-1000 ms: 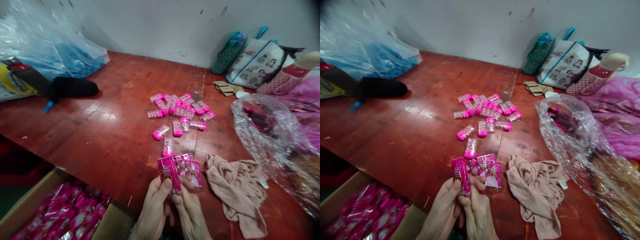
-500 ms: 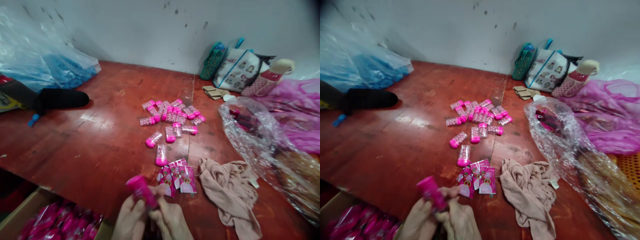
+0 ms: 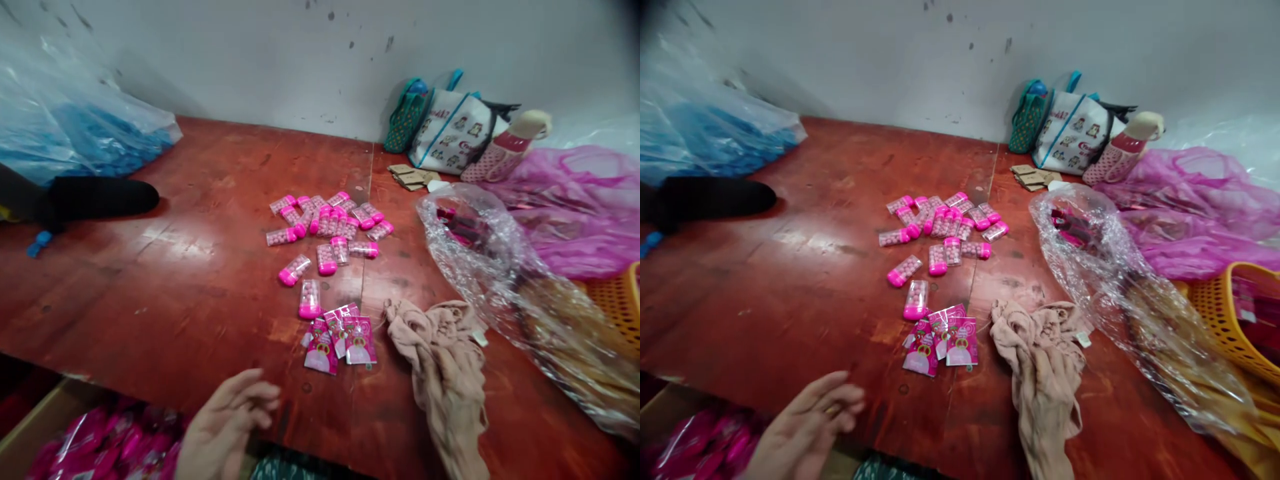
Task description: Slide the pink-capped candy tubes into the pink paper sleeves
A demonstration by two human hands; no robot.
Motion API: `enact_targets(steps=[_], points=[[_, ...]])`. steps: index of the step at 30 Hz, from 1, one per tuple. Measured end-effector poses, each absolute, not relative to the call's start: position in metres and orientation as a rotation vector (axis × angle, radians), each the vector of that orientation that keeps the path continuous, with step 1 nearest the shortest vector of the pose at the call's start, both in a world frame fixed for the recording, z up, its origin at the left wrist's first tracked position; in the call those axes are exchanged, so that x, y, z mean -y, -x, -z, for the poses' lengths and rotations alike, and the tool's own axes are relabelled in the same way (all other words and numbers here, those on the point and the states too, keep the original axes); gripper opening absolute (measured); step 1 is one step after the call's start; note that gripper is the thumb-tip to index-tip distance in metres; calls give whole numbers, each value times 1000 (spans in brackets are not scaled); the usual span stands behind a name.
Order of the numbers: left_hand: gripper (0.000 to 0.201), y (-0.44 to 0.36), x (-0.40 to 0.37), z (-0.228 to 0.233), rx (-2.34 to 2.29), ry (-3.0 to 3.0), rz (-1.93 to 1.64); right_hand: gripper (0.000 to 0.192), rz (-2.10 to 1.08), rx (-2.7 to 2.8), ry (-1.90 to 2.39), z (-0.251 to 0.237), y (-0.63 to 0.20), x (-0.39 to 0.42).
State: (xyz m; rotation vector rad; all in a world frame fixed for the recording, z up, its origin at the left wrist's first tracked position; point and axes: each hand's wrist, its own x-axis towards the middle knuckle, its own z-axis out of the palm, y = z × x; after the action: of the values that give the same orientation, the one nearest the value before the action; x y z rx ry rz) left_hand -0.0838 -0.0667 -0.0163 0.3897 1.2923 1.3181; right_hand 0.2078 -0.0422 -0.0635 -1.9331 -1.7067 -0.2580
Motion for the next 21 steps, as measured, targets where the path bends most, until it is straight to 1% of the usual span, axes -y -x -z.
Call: enact_targets(steps=[3, 5, 9, 10, 11, 13, 15, 17, 21], points=[[15, 27, 47, 1, -1189, -804, -1111, 31, 262, 1708, 1929, 64, -212, 37], [16, 8, 39, 1, -1144, -1199, -1043, 35, 263, 1697, 1936, 62, -212, 35], [21, 3, 22, 18, -1373, -1927, -1193, 40, 372, 1510, 1945, 51, -183, 33], [21, 3, 17, 24, -1436, -2059, -1182, 40, 369, 1510, 1911, 49, -171, 32], [20, 4, 13, 31, -1480, -2164, -1138, 37, 289, 1601, 1848, 48, -159, 31], [21, 4, 6, 41, -1505, -2306, -995, 30, 129, 1724, 1821, 50, -139, 28], [22, 3, 3, 49, -1491, -2369, -893, 24, 80, 1751, 1821, 55, -129, 26], [24, 2, 3, 53, -1474, -2385, -865, 20, 83, 1736, 1822, 59, -127, 24], [26, 2, 4, 55, -1474, -2357, -866, 23, 80, 1716, 1798, 60, -132, 23]])
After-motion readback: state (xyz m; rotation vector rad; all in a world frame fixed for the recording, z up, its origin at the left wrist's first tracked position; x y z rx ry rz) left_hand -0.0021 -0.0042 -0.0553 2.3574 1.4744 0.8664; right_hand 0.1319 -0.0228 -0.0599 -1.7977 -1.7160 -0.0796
